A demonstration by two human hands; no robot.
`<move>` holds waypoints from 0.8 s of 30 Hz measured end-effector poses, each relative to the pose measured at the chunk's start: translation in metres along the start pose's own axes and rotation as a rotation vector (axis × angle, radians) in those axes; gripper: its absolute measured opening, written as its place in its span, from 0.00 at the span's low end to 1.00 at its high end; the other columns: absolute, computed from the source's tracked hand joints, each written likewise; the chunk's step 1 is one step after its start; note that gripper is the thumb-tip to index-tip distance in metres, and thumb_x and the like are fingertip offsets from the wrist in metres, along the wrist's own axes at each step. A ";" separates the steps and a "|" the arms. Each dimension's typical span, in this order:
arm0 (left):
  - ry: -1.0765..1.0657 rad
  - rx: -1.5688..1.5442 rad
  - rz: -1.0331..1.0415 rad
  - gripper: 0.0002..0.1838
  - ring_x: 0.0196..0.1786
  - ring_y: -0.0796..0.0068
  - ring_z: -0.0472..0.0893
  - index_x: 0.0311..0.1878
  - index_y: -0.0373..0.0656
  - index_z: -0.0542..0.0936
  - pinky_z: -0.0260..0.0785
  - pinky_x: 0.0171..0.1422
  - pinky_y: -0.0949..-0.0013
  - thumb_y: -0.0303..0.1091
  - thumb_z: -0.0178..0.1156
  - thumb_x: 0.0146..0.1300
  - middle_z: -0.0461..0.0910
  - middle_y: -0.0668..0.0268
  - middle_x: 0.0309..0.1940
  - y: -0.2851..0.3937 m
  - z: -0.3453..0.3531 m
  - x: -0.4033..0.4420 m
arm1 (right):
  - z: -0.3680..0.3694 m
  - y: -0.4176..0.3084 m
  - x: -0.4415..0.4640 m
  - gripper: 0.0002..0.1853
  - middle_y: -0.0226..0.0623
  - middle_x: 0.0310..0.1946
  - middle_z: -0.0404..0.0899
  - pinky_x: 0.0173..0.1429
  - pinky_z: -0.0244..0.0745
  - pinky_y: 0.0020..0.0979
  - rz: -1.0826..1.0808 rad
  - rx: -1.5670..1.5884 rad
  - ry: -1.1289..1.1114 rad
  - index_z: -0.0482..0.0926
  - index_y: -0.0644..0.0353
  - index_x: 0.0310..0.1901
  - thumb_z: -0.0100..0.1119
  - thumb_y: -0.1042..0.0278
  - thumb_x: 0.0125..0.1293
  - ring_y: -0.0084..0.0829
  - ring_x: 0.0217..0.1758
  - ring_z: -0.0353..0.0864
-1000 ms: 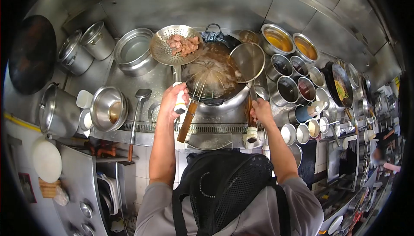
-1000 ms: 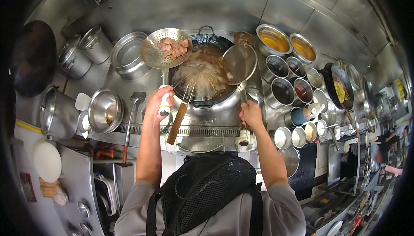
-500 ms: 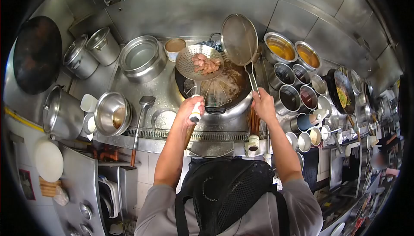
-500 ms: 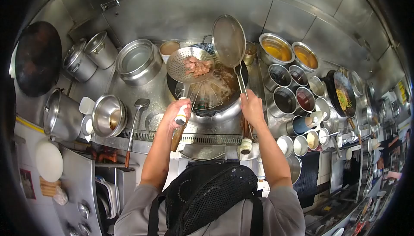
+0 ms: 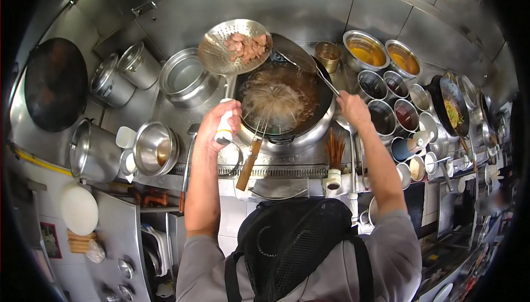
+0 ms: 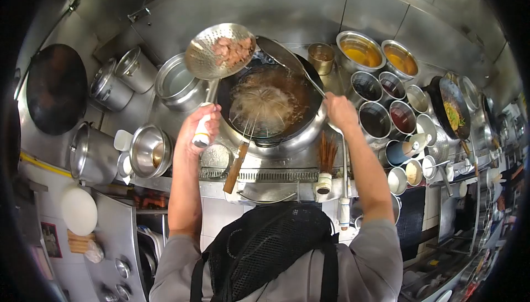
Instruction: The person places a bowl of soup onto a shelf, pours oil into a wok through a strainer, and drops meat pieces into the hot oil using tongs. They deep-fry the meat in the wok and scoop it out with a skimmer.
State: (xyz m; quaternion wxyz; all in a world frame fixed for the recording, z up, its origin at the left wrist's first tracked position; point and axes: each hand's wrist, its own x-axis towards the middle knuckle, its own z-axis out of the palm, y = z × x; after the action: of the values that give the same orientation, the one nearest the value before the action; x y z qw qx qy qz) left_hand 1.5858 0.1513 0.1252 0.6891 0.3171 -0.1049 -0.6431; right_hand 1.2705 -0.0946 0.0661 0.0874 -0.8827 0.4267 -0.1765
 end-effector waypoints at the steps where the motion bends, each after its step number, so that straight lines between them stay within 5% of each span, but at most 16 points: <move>1: 0.018 -0.001 0.011 0.10 0.22 0.80 0.74 0.45 0.34 0.76 0.70 0.23 0.75 0.31 0.60 0.67 0.77 0.66 0.28 0.008 0.007 -0.003 | 0.000 0.004 0.010 0.10 0.57 0.33 0.83 0.44 0.80 0.54 -0.013 -0.059 -0.013 0.79 0.57 0.41 0.55 0.61 0.70 0.58 0.39 0.84; 10: 0.009 -0.001 0.054 0.10 0.21 0.80 0.73 0.46 0.34 0.76 0.70 0.21 0.75 0.31 0.59 0.68 0.76 0.65 0.28 0.012 0.037 -0.010 | -0.042 -0.023 0.130 0.15 0.41 0.47 0.86 0.54 0.82 0.42 -0.100 -0.481 -0.168 0.84 0.49 0.50 0.46 0.67 0.71 0.45 0.52 0.85; 13: 0.020 -0.038 0.052 0.11 0.20 0.80 0.72 0.47 0.32 0.76 0.69 0.22 0.75 0.32 0.58 0.69 0.77 0.65 0.28 0.002 0.036 -0.014 | -0.035 -0.013 0.171 0.13 0.41 0.48 0.86 0.57 0.81 0.43 -0.165 -0.509 -0.237 0.85 0.49 0.50 0.50 0.64 0.71 0.45 0.54 0.85; 21: 0.101 0.004 0.144 0.12 0.20 0.80 0.72 0.48 0.30 0.75 0.70 0.21 0.78 0.30 0.58 0.69 0.76 0.64 0.28 -0.014 0.041 -0.025 | -0.001 0.021 0.210 0.14 0.46 0.51 0.84 0.55 0.79 0.46 -0.381 -0.292 -0.430 0.83 0.54 0.50 0.58 0.57 0.69 0.46 0.55 0.83; 24: 0.120 0.020 0.151 0.13 0.19 0.80 0.71 0.49 0.30 0.75 0.70 0.21 0.79 0.31 0.58 0.69 0.76 0.65 0.28 -0.017 0.045 -0.025 | 0.029 0.053 0.216 0.15 0.47 0.40 0.86 0.49 0.79 0.45 -0.484 -0.168 -0.456 0.82 0.57 0.48 0.57 0.56 0.70 0.43 0.45 0.86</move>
State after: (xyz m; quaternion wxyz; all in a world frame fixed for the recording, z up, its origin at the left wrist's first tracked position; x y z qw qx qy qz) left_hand 1.5431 0.1622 0.1572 0.7375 0.3532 -0.0935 -0.5679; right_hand 1.3672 -0.2967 0.0747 0.0633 -0.9792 0.1872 0.0455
